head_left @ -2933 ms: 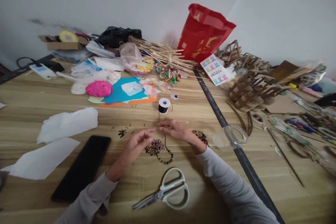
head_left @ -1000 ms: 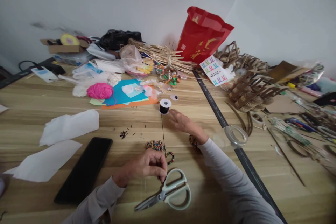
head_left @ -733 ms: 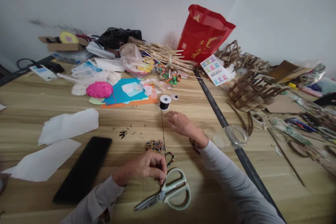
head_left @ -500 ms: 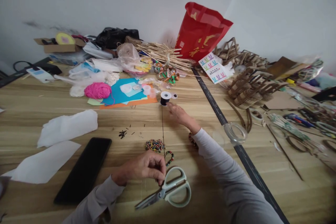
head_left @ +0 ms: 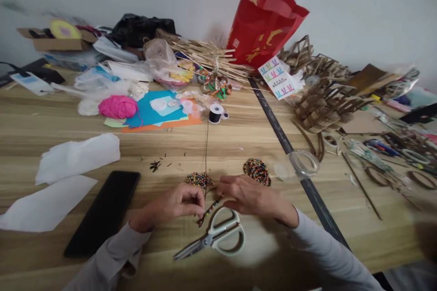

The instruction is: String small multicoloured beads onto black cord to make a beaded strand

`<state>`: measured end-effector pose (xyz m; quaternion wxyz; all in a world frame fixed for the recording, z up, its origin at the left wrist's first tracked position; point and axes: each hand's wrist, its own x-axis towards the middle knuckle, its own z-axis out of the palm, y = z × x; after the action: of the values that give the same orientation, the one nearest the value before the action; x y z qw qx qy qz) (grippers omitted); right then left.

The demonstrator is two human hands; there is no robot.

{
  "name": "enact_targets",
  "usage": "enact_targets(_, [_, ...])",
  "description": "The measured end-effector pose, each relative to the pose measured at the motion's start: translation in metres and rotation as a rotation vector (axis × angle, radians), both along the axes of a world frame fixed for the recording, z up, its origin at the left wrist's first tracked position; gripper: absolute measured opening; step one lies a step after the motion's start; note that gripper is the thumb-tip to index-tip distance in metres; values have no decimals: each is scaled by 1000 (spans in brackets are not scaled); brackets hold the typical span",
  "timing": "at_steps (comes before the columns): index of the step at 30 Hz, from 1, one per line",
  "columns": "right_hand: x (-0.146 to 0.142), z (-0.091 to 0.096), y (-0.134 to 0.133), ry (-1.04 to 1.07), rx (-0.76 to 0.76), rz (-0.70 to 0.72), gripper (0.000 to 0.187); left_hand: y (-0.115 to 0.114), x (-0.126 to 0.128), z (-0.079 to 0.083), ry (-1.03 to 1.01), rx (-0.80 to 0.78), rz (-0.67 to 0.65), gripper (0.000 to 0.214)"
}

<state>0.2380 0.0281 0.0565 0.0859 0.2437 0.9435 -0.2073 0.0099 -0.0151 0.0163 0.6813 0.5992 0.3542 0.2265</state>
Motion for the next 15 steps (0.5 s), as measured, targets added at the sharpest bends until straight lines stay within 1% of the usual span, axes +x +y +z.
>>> enact_targets(3, [1,-1,-28,33,-9,84,23,2,-4,4,155,202,39,10])
enact_targets(5, [2,-5,-44,31,60,126,22,5,-7,6,230,291,60,9])
enact_targets(9, [6,-17,-68,50,139,117,24,9,-12,6,313,342,104,12])
enact_targets(12, [7,-21,-78,54,114,129,24,10,-15,2,343,376,174,11])
enact_targets(15, [4,-16,-81,71,65,162,30,11,-17,-2,351,388,221,9])
